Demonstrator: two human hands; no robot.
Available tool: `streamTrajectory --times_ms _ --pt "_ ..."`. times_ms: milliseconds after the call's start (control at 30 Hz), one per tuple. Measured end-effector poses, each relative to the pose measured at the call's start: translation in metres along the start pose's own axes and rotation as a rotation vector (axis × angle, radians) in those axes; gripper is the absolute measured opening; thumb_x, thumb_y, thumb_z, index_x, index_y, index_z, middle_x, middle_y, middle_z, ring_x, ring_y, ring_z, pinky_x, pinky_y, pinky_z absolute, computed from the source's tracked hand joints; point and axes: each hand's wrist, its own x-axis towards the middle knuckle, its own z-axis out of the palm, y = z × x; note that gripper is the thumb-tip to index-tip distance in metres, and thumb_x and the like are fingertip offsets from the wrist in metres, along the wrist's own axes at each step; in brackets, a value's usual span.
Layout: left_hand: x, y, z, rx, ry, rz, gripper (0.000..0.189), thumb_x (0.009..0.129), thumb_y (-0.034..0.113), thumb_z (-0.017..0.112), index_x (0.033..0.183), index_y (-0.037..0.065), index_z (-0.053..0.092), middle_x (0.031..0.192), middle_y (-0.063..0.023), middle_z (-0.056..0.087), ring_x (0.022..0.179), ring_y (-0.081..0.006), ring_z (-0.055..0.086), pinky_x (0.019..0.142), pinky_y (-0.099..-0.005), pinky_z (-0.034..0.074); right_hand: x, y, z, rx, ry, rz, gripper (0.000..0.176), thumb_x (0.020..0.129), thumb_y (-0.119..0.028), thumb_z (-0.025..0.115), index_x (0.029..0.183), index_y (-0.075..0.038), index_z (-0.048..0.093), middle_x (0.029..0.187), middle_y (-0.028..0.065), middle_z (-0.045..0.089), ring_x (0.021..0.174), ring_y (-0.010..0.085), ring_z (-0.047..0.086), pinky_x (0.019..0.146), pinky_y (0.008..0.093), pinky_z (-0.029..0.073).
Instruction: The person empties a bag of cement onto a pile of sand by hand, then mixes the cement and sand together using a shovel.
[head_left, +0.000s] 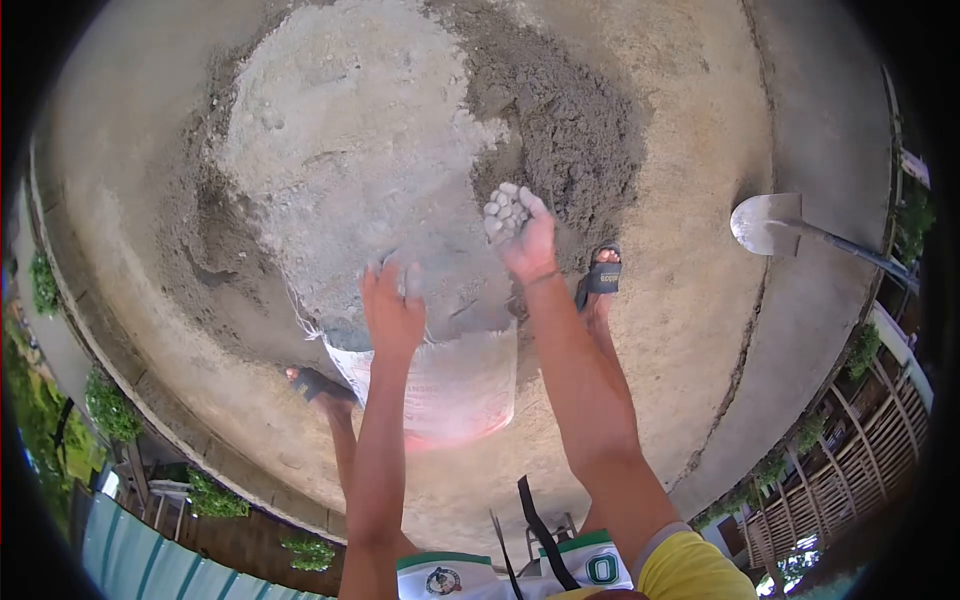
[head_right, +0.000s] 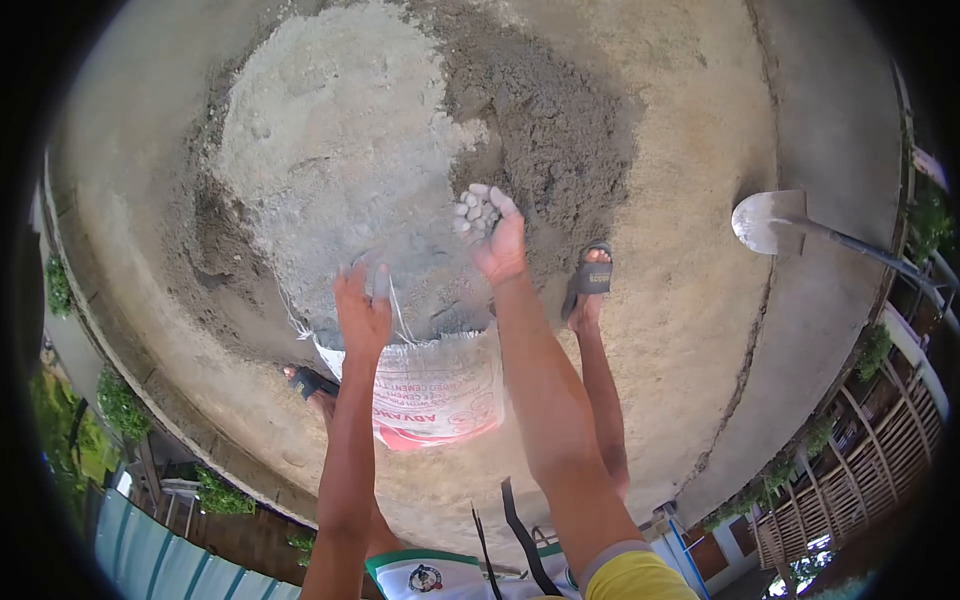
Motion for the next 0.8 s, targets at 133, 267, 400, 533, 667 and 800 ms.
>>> streamTrajectory --times_ms 133,267,400,533,667,800 --pt "-0.006 -0.091 -0.02 -0.329 -0.021 -0.435 0.024 0.092 0.016 0.053 0.106 -0.001 0.061 0.092 -0.0194 0.062 0.092 -0.0315 0.057 0.086 -0.0369 0.043 0.045 -0.159 0.1 0.042 -0.285 -0.244 0.037 0.098 -0.023 0.038 0.115 0.009 0.049 0.103 0.0206 0.059 0.101 0.0337 0.057 0.101 0.0497 0.044" --pt "-0.025 -0.182 -0.028 -0.409 0.397 -0.536 0.03 0.09 0.014 0.055 0.116 -0.001 0.055 0.103 -0.0202 0.06 0.097 -0.0307 0.057 0.087 -0.0361 0.043 0.017 -0.191 0.159 -0.401 -0.06 -0.403 0.06 0.101 -0.037 0.028 0.142 0.004 0.016 0.143 0.0265 0.027 0.133 0.043 0.03 0.109 0.0579 0.032" --pt "-0.025 -0.203 -0.041 -0.091 0.221 -0.413 0.055 0.082 0.023 0.068 0.127 0.0 0.047 0.111 -0.0197 0.058 0.104 -0.0299 0.054 0.092 -0.0385 0.042 0.005 -0.114 0.091 -0.933 0.126 -0.285 0.054 0.098 -0.03 0.04 0.141 -0.001 0.026 0.138 0.0224 0.037 0.124 0.0355 0.044 0.103 0.0463 0.042" --pt "-0.009 -0.179 -0.043 0.233 -0.032 -0.1 0.075 0.072 0.023 0.075 0.136 0.011 0.039 0.138 -0.0233 0.037 0.122 -0.0437 0.04 0.104 -0.0496 0.033 -0.011 0.044 0.011 -1.74 -0.198 -0.161 0.05 0.084 -0.022 0.067 0.129 -0.008 0.051 0.121 0.0114 0.057 0.11 0.0272 0.056 0.092 0.0385 0.047" --pt "0.002 -0.19 -0.026 0.248 -0.199 -0.304 0.08 0.07 0.021 0.075 0.138 0.014 0.034 0.142 -0.0216 0.03 0.125 -0.0421 0.038 0.106 -0.0494 0.031 -0.03 0.169 0.029 -2.349 -0.529 -0.576 0.065 0.072 -0.015 0.073 0.132 -0.013 0.048 0.139 0.0158 0.041 0.125 0.0377 0.04 0.1 0.045 0.039" --pt "-0.01 -0.202 -0.001 0.257 -0.118 -0.343 0.072 0.07 0.015 0.072 0.134 0.01 0.039 0.134 -0.0236 0.039 0.121 -0.0427 0.042 0.098 -0.047 0.041 -0.008 0.238 0.038 -2.569 -0.591 -0.721 0.062 0.073 -0.012 0.069 0.132 -0.017 0.048 0.143 0.0146 0.034 0.125 0.0367 0.04 0.098 0.0477 0.04"
